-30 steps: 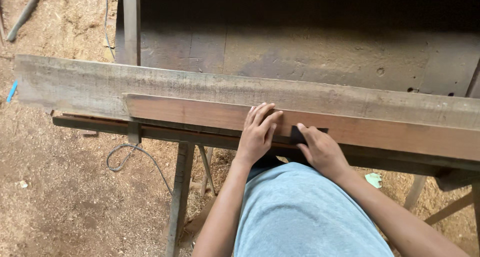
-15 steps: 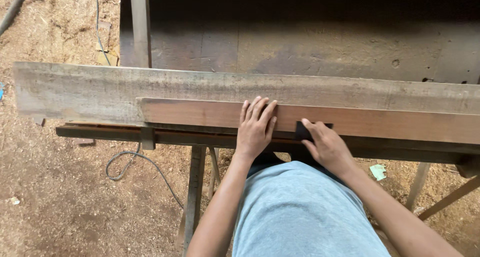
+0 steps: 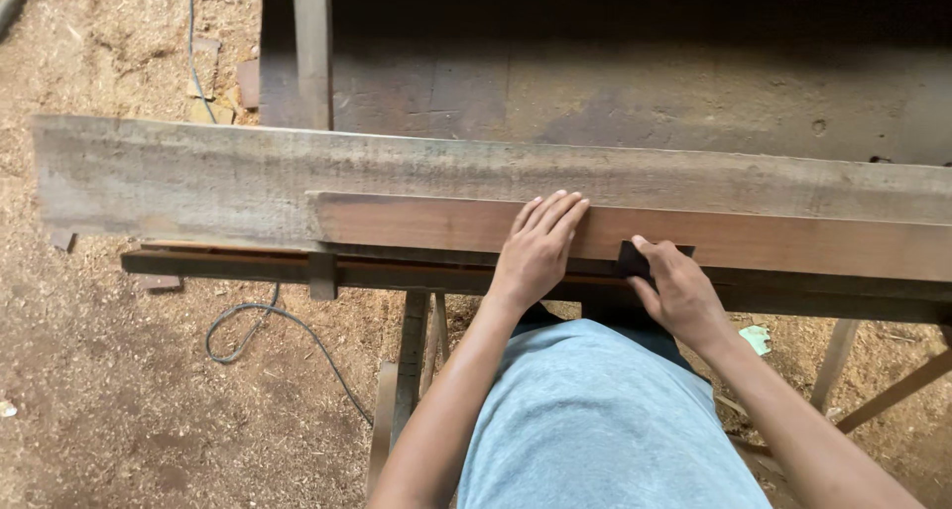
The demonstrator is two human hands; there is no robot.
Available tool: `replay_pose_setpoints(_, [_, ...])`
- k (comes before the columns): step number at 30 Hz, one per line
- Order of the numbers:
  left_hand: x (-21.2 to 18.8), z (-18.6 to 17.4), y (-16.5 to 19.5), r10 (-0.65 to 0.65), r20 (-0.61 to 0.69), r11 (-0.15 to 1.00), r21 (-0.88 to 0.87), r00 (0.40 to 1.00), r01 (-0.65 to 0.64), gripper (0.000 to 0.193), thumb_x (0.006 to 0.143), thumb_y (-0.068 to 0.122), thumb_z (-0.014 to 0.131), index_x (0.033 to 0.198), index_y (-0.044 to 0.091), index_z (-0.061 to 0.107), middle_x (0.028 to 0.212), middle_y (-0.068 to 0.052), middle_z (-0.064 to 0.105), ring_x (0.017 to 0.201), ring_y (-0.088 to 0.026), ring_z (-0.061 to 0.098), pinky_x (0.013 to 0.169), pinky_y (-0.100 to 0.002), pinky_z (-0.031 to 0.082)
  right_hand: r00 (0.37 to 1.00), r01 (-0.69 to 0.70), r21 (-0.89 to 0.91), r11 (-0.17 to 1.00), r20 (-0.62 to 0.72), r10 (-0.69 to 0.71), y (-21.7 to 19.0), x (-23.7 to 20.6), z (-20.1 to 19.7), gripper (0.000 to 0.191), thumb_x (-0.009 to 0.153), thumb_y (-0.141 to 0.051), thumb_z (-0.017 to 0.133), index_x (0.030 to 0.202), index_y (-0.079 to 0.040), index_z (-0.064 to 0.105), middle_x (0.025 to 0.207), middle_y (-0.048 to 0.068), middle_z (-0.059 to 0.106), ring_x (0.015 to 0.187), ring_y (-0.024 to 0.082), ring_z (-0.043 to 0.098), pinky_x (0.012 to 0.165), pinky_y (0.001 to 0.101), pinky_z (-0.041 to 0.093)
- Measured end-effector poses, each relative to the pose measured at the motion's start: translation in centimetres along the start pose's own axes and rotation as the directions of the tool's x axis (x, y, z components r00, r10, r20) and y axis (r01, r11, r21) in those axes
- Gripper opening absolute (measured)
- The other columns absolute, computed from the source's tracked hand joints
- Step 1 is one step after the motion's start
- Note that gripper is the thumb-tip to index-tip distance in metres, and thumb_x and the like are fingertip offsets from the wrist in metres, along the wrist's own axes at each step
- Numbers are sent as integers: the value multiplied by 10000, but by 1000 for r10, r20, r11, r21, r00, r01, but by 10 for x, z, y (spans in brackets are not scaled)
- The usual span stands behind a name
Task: The person uses a piece of sandpaper to sand the long edges and flat surfaces of a wooden plank.
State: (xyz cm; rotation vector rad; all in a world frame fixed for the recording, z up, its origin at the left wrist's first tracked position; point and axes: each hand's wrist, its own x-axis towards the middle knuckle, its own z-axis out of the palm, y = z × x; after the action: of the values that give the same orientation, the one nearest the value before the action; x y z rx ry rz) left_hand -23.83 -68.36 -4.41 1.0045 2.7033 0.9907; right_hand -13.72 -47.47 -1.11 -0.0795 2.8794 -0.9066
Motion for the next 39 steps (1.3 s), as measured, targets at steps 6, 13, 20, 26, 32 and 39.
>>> replay_pose_setpoints(6, [-2,-2,-4,-8,-10,996,-92,1000,7,424,1037,107,531,1461,82,551,1517,-83,555,1466,-234,460,1260,-422,319,997,73,49,996,-8,-72,-20,8,15,652,842,-103,747,1418,-40,449,988,186,595,851,383,625,739,475,519])
replay_pose_setpoints(13, [-6,-11,-17,-94,-126,994,50,988,101,361,1052,158,559,1403,84,590,1488,-115,563,1480,-290,441,1284,-500,281,999,36,19,999,30,-36,-33,26,12,591,838,-125,752,1367,-67,495,984,172,613,857,373,644,722,470,533])
replay_pose_setpoints(20, [-29,-31,-26,-203,-194,973,67,960,220,401,1053,207,569,1439,98,581,1550,-126,498,1529,-312,369,1290,-495,266,992,86,38,996,93,-89,-42,36,22,593,851,-159,747,1377,-52,493,1031,172,628,854,381,654,708,469,541])
replay_pose_setpoints(26, [-44,-55,-37,-241,-232,966,39,943,256,397,1071,207,551,1459,124,578,1615,-106,450,1562,-288,353,1311,-484,257,972,213,97,972,81,-221,-78,68,45,616,860,-162,745,1396,-31,470,1097,199,618,910,393,662,743,462,551])
replay_pose_setpoints(32, [-65,-91,-79,-285,-333,952,9,899,306,395,1063,177,539,1451,116,585,1614,-118,438,1549,-305,347,1296,-498,255,975,150,102,983,149,-164,-108,87,62,650,871,-199,752,1412,-21,439,1063,207,608,879,371,664,740,441,554])
replay_pose_setpoints(39, [-79,-123,-110,-273,-382,961,-66,883,269,316,1047,132,562,1349,60,625,1524,-156,498,1489,-351,418,1263,-486,334,968,180,137,974,150,-200,-159,118,78,672,875,-181,750,1442,-8,434,1052,215,607,844,383,644,737,452,547])
